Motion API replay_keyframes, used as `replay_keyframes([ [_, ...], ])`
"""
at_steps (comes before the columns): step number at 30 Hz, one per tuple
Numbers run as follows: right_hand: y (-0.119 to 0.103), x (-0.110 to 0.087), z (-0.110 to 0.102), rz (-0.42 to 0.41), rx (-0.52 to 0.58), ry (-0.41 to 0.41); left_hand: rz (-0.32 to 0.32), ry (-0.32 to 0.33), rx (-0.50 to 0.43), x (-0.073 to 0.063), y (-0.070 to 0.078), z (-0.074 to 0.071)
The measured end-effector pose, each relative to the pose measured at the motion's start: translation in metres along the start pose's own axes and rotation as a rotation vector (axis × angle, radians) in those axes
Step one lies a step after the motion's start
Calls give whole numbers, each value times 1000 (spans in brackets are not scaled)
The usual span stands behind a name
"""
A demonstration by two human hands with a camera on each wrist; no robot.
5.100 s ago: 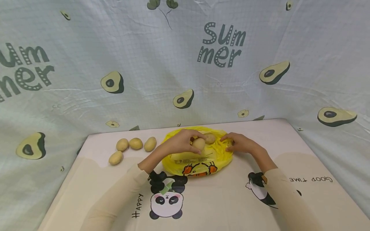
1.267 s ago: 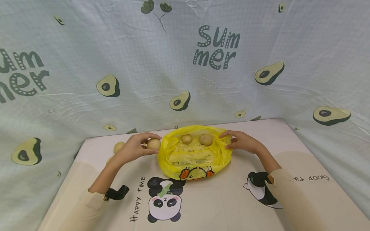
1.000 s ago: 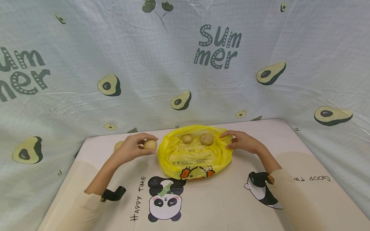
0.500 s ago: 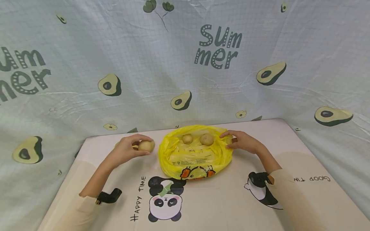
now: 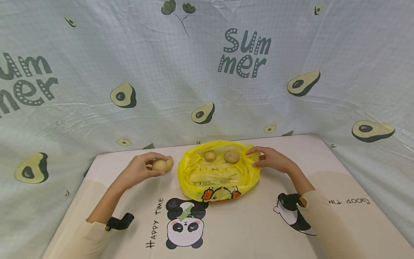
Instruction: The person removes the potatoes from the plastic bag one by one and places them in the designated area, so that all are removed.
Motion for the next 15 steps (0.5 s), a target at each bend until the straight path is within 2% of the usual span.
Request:
replay_keyframes([
  [5, 2, 1, 0, -9, 0, -2, 21, 4, 16, -3, -2, -2],
  [15, 1, 0, 0, 2, 12, 4, 2, 4, 52, -7, -7, -2],
])
Point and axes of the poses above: each hand's wrist, its own x-axis towards the middle knuckle, its own z-axis out of the palm, y = z × x, the point moved 7 cm from there along x, towards the middle knuckle, and after that the axes turned 8 degrees about z, right-handed, at the moved point
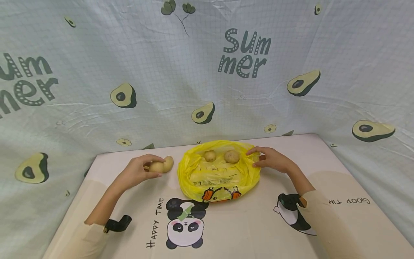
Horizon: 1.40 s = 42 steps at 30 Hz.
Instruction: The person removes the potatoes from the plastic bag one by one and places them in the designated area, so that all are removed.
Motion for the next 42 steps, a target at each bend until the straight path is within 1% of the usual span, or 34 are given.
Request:
replay_keyframes([
  [10, -1, -1, 2, -15, -12, 20, -6, 5, 37, -4, -8, -1],
  [17, 0, -1, 3, 0, -2, 25, -33, -14, 55, -8, -15, -3],
  [20, 1, -1, 4, 6, -2, 28, -28, -16, 55, -9, -18, -4],
  [24, 0, -1, 4, 2, 31, 15, 3, -16, 74, -9, -20, -3],
  [28, 0, 1, 5, -5, 44, 10, 10, -28, 104, -9, -24, -1],
  [37, -1, 3, 8, 0, 92, 1, -24, -54, 164, -10, -31, 1],
  [42, -1, 2, 9, -1, 93, 0, -30, -88, 184, -10, -32, 0],
])
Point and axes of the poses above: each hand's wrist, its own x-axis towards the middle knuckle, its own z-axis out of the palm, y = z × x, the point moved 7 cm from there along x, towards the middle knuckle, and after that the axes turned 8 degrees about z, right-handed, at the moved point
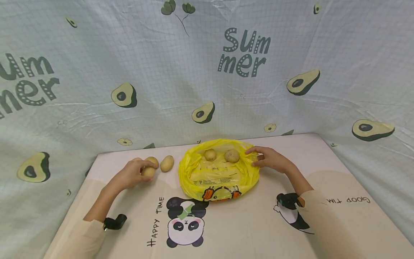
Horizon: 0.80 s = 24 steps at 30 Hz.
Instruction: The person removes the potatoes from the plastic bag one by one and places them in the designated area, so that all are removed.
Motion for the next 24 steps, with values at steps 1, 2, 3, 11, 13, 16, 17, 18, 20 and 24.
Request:
replay_keyframes([
  [1, -1, 0, 0, -2, 0, -1, -1, -10, 5, 0, 0, 0],
  [2, -1, 0, 0, -4, -1, -3, 1, -21, 11, 1, 0, 0],
  [3, -1, 0, 0, -5, -2, -3, 1, -33, 18, 1, -1, 0],
  [11, -3, 0, 0, -22, -32, 8, 51, -91, 108, 6, 2, 2],
  [13, -3, 0, 0, -22, -38, 11, 61, -97, 115, 7, 3, 3],
  [16, -2, 0, 0, -18, -45, 13, 70, -100, 122, 8, 4, 3],
  [17, -2, 0, 0, -17, -47, 12, 71, -102, 126, 8, 4, 3],
  [18, -2, 0, 0, -17, -48, 12, 69, -104, 129, 8, 3, 3],
  [20, -2, 0, -1, -17, -51, 13, 64, -109, 134, 8, 3, 4],
  [24, -2, 0, -1, -19, -51, 13, 38, -120, 132, 7, 2, 4],
])
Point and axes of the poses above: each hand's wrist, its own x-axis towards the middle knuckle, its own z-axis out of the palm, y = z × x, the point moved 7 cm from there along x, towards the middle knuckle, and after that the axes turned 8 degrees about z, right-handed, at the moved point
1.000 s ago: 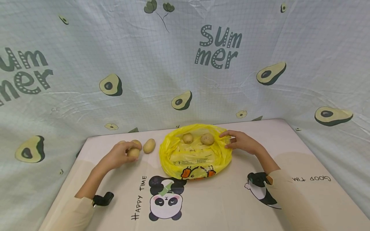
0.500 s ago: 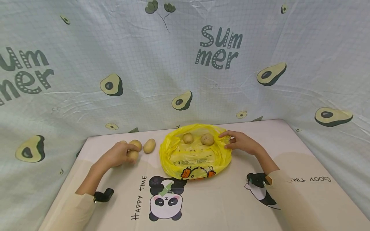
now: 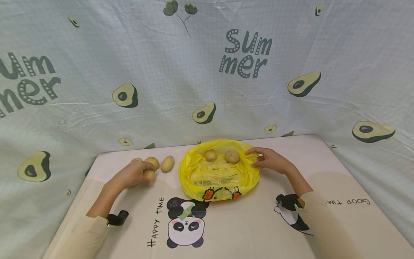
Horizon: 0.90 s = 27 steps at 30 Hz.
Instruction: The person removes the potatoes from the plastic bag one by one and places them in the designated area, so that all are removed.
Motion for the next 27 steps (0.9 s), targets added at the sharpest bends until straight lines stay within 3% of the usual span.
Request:
replay_keyframes([
  [10, 1, 1, 0, 6, 13, -8, 51, 2, 91, 0, 0, 3],
  [27, 1, 2, 0, -1, -15, 3, 18, -22, 45, -3, -4, 5],
])
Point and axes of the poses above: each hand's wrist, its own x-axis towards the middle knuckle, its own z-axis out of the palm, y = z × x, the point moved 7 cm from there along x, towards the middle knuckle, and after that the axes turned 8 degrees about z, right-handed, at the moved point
